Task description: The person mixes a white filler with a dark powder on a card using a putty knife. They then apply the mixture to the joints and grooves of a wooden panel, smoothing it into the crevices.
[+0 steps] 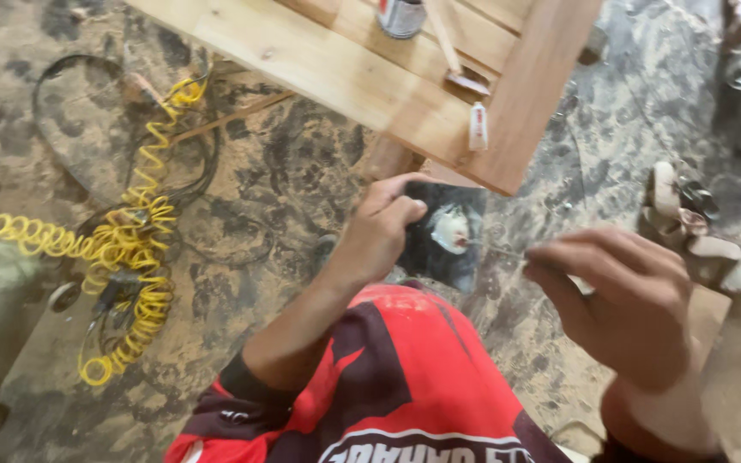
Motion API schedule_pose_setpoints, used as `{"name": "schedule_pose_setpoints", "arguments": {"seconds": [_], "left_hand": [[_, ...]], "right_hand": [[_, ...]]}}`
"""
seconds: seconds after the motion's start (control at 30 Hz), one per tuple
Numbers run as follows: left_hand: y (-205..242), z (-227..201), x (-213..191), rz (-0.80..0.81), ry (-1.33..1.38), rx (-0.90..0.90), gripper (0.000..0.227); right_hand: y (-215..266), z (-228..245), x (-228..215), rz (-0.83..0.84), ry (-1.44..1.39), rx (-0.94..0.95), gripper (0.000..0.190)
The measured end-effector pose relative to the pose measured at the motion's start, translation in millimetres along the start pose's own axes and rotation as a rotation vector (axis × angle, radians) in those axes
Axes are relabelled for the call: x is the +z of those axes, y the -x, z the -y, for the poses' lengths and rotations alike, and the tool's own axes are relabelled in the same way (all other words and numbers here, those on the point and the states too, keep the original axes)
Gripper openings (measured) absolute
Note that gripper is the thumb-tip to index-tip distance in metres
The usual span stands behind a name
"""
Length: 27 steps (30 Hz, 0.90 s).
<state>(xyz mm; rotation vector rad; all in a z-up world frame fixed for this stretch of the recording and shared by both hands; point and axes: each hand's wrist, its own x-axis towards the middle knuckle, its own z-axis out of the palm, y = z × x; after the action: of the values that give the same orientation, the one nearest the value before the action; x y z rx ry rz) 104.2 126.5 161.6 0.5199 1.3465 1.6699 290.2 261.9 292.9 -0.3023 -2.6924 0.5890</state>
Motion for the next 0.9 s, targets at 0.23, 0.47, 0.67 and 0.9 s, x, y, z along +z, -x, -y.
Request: {"name": "schedule_pose_setpoints", "arguments": {"seconds": [0.23, 0.47, 0.67, 0.9], "left_hand": [[2.7, -11.7, -1.0, 0.083, -0.028, 0.145, 0.035], [3.1, -17.1, -3.9, 0.079, 0.001, 0.131, 0.034], [8.7, -21.0, -10.9, 0.080, 0.047, 0.122, 0.032], [15.0, -28.0, -11.6, 0.073, 0.160, 0.078, 0.032]], "right_hand": [[-11.7, 12.9, -1.3, 0.083, 0.189, -0.210, 0.020], [-12.4, 22.6, -13.6, 0.120, 0.223, -0.176, 0.030], [-16.1, 30.3, -6.7, 0.058, 0.240, -0.215, 0.023], [-16.4, 35.8, 0.5, 0.063, 0.271, -0.206, 0.021]]}}
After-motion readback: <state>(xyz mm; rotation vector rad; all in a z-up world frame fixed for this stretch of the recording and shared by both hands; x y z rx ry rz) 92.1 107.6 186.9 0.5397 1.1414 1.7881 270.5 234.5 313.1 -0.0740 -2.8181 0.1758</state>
